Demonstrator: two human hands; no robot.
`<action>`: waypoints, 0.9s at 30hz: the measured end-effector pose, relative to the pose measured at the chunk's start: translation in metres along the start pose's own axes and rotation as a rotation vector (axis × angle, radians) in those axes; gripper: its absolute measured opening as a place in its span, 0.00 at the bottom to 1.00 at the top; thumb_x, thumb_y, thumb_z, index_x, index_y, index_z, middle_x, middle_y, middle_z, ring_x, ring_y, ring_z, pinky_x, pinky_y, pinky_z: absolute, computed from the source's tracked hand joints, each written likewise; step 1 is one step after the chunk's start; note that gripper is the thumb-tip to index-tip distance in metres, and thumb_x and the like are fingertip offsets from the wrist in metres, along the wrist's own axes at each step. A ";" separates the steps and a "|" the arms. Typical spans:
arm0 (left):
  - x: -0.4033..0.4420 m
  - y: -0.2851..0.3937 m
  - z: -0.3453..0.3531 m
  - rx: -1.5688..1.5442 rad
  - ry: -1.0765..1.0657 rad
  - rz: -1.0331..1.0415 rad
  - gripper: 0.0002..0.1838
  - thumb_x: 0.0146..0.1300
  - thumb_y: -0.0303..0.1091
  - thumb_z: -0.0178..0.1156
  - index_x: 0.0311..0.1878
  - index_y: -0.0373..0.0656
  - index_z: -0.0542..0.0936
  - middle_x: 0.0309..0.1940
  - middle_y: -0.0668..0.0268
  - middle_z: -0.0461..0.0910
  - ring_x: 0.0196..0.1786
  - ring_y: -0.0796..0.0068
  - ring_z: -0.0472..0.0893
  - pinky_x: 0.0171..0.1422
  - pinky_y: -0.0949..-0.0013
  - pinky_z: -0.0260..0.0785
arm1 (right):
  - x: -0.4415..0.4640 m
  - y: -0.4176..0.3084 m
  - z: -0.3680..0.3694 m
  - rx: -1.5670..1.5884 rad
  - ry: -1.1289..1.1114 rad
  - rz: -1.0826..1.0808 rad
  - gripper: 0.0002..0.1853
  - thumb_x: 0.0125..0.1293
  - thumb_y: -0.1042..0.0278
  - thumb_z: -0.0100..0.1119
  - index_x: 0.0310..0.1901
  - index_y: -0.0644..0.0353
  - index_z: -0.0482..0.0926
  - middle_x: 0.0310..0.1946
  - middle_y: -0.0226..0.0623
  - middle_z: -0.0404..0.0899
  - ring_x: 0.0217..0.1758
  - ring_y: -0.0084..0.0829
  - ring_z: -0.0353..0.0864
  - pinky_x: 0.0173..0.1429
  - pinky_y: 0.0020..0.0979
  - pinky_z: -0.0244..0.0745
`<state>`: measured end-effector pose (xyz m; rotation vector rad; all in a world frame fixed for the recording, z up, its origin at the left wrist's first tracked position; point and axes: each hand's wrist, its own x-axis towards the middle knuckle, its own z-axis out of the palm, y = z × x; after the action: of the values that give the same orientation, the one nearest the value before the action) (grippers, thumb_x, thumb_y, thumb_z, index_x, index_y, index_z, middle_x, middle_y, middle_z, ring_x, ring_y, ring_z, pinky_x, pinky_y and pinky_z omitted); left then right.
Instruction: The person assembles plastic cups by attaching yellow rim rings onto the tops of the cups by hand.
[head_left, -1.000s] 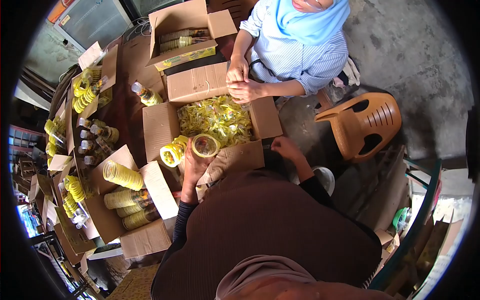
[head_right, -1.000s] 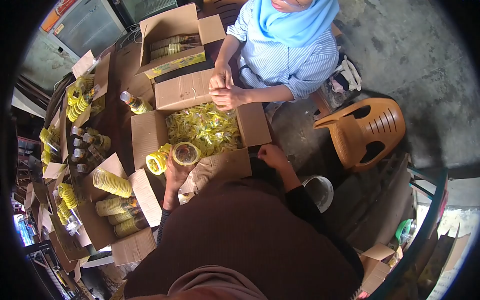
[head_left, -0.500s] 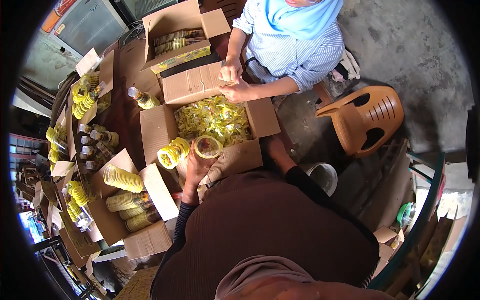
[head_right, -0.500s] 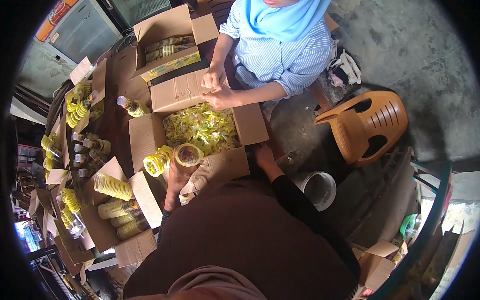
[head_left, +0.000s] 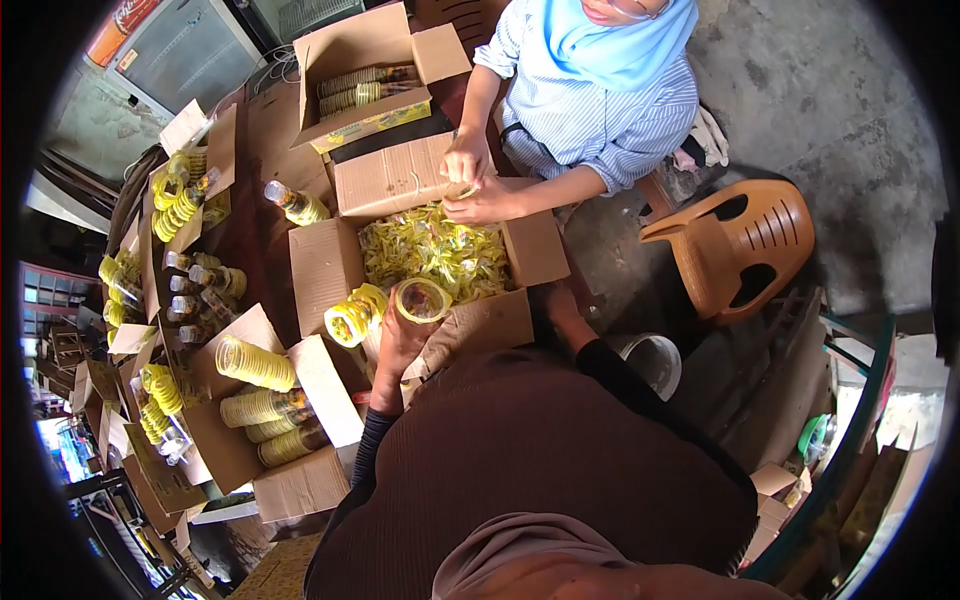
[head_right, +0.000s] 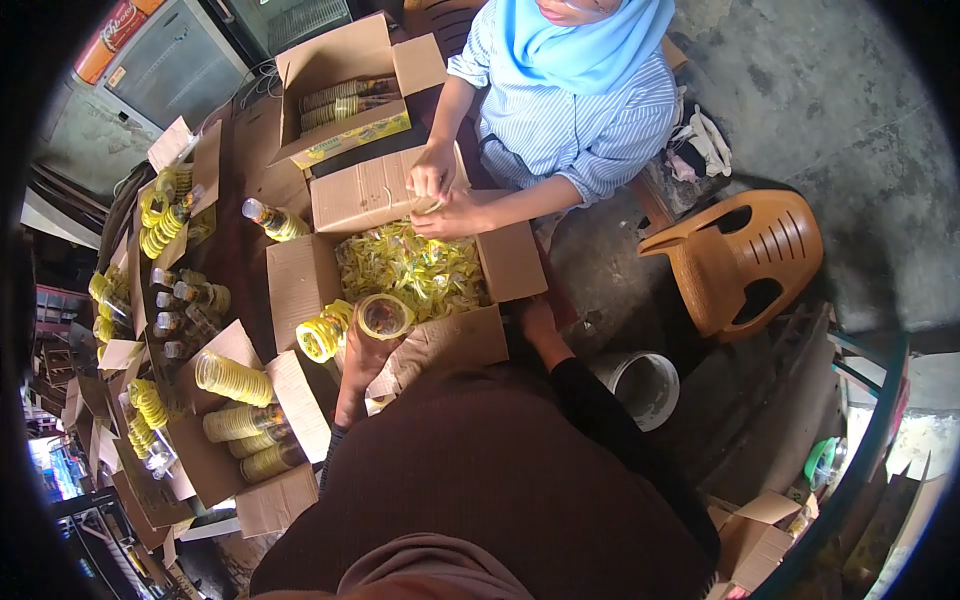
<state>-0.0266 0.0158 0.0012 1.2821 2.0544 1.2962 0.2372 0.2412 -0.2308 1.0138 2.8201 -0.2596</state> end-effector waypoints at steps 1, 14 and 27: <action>0.001 -0.001 0.001 0.001 0.001 0.001 0.39 0.48 0.34 0.76 0.59 0.29 0.65 0.42 0.54 0.81 0.44 0.59 0.82 0.52 0.63 0.74 | 0.000 -0.001 -0.006 0.000 0.001 -0.001 0.12 0.55 0.71 0.57 0.42 0.62 0.82 0.49 0.46 0.80 0.57 0.46 0.75 0.63 0.41 0.68; 0.006 0.004 0.001 -0.125 0.025 -0.060 0.34 0.47 0.34 0.76 0.55 0.33 0.70 0.44 0.57 0.81 0.45 0.64 0.82 0.54 0.65 0.74 | -0.016 -0.009 -0.076 0.271 0.019 0.162 0.08 0.57 0.72 0.57 0.37 0.65 0.80 0.45 0.52 0.78 0.44 0.51 0.79 0.48 0.43 0.76; 0.024 0.042 0.006 -0.515 -0.106 -0.100 0.31 0.48 0.30 0.77 0.54 0.38 0.73 0.45 0.65 0.79 0.47 0.77 0.78 0.54 0.70 0.72 | -0.028 -0.132 -0.274 0.901 0.346 -0.334 0.11 0.59 0.69 0.65 0.42 0.58 0.78 0.40 0.38 0.76 0.45 0.42 0.77 0.49 0.40 0.73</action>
<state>-0.0135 0.0455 0.0376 0.9756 1.5468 1.5397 0.1557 0.1798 0.0571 0.7064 3.1927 -1.6404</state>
